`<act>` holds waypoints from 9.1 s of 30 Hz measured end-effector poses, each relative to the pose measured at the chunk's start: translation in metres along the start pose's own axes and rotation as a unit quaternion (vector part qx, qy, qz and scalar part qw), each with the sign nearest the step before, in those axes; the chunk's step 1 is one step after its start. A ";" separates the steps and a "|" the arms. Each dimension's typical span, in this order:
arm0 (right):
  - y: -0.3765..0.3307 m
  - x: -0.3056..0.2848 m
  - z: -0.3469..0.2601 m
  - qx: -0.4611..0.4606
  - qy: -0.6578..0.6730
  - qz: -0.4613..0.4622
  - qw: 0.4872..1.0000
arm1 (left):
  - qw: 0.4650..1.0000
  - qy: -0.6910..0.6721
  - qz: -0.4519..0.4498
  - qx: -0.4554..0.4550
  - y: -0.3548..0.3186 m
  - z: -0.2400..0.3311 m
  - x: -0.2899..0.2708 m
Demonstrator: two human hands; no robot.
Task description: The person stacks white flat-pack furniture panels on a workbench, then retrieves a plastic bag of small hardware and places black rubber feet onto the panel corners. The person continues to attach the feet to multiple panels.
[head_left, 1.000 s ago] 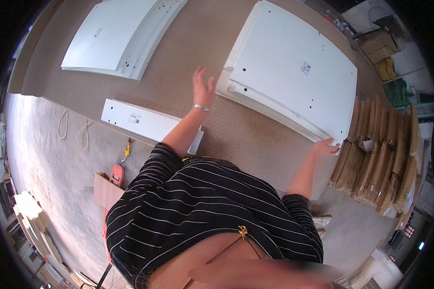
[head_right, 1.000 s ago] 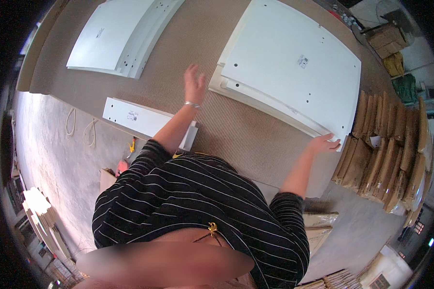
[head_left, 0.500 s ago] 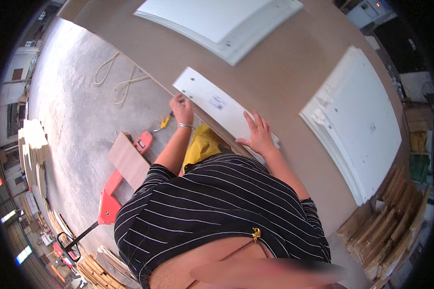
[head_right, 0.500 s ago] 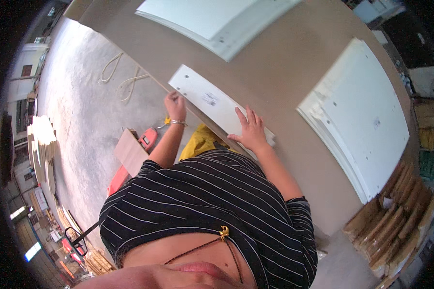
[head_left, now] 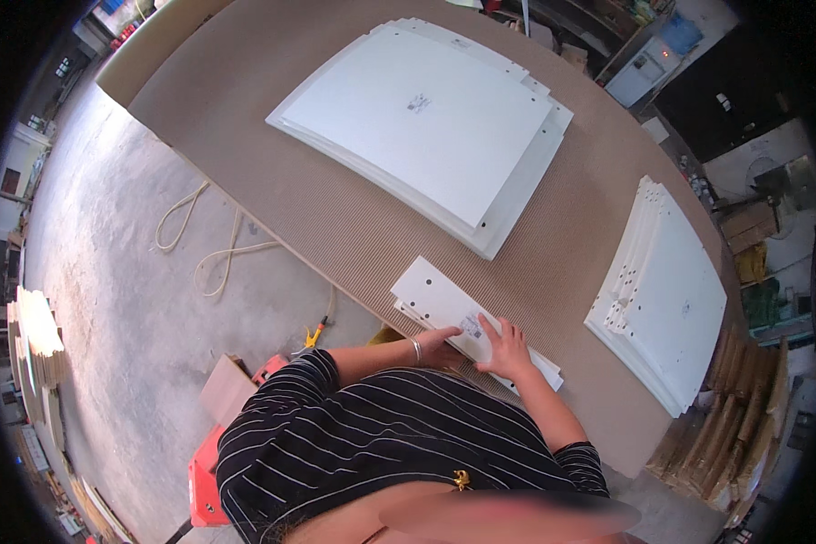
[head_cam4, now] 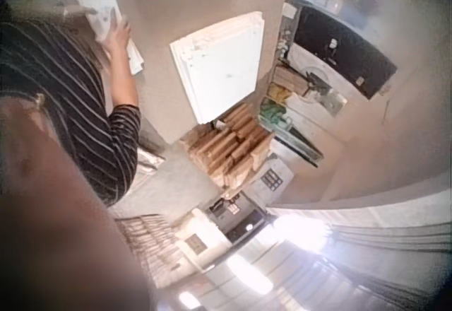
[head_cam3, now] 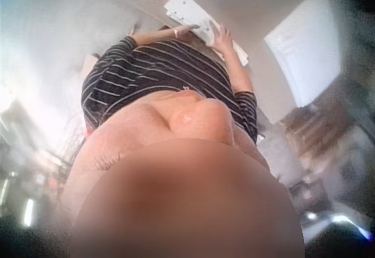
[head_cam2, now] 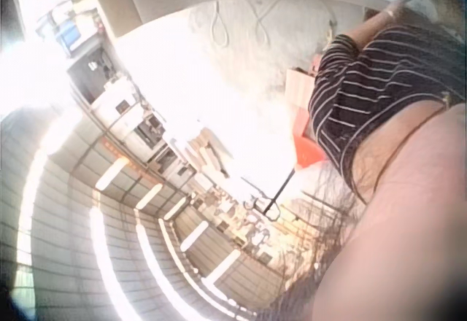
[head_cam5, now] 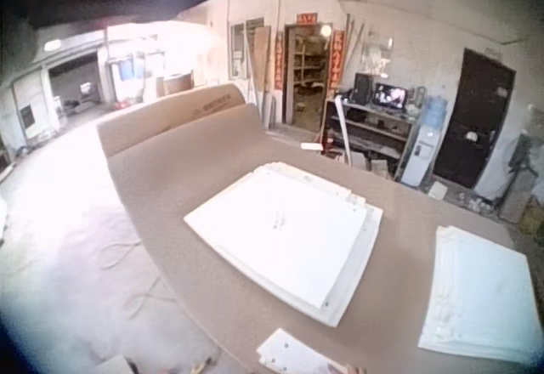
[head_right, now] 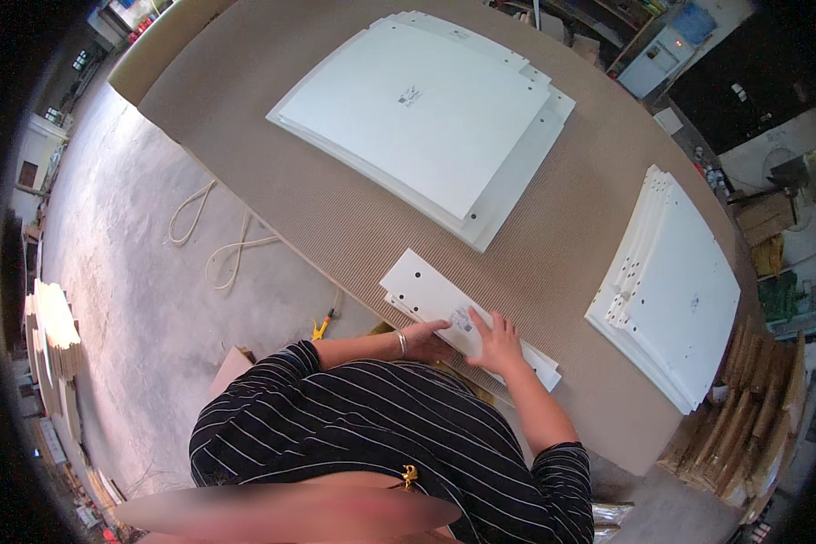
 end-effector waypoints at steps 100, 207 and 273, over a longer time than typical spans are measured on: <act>0.636 -0.382 0.212 0.107 0.020 0.268 0.957 | 0.336 0.631 0.198 0.670 -0.216 0.612 0.240; -0.026 0.034 -0.006 0.397 0.497 0.357 0.684 | 0.065 0.864 0.192 0.460 -0.202 0.334 0.129; -1.210 0.636 0.737 0.712 0.270 0.149 0.630 | 0.305 0.759 0.336 0.467 0.447 -0.493 0.541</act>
Point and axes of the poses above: each hand's wrist, its own y-axis towards the middle knuckle, its own x-axis out of the palm, z = x × y, the point moved 10 cm from there along y, towards the middle knuckle, and after that the axes turned 10 degrees about -y, right-handed, at the moved point
